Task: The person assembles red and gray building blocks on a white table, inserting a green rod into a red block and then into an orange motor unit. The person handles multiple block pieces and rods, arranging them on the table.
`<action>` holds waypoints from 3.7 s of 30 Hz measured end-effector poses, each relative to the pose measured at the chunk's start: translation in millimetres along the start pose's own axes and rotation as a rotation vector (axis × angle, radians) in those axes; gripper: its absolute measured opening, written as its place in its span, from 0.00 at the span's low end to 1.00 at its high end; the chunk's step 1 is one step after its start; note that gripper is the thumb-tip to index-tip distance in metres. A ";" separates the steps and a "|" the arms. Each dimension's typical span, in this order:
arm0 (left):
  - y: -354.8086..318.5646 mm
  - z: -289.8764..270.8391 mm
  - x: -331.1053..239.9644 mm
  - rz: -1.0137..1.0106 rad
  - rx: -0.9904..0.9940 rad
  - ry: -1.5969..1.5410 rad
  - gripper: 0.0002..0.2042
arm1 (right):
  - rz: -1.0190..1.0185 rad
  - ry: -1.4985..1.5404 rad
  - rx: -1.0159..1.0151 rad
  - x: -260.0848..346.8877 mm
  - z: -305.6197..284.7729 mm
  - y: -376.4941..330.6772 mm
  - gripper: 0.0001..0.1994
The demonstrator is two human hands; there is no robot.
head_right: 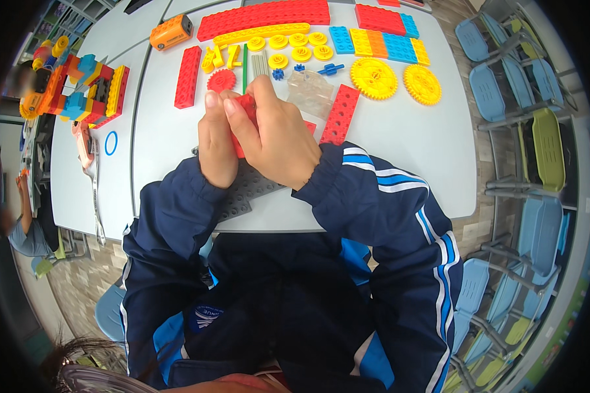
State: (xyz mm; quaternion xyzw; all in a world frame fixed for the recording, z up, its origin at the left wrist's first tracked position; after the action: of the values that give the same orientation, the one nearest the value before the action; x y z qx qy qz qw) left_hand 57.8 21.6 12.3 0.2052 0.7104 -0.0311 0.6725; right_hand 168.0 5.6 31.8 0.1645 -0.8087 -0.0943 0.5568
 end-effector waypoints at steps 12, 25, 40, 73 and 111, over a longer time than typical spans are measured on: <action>-5.7 -2.2 0.9 -0.175 0.149 -0.224 0.30 | -0.308 -0.131 -0.028 6.9 -8.4 -12.0 0.15; -2.0 -4.6 -5.3 -0.033 0.162 -0.233 0.25 | -0.427 -0.212 -0.078 15.5 -21.1 -7.5 0.21; -14.4 -3.4 7.9 0.227 0.092 -0.075 0.28 | -0.317 0.017 0.020 1.4 -2.0 -14.1 0.14; -15.2 -8.3 5.4 0.465 0.105 0.054 0.41 | -0.414 0.051 0.028 4.5 -7.2 -17.6 0.21; -3.8 -3.5 -14.5 0.202 0.217 -0.024 0.36 | -0.183 0.165 0.036 2.9 -23.8 -4.0 0.21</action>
State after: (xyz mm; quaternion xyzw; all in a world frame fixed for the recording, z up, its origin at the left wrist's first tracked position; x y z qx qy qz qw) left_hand 53.4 15.7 25.8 0.3468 0.6704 -0.0426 0.6546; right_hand 189.9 1.5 41.6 0.2549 -0.7433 -0.1162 0.6075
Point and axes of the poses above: each hand's wrist, its own y-axis towards the middle knuckle, its own z-axis out of the palm, x = y × z, the point moved 5 cm from there along y, towards the middle knuckle, and after that the axes turned 5 degrees about x, right-handed, at the moved point
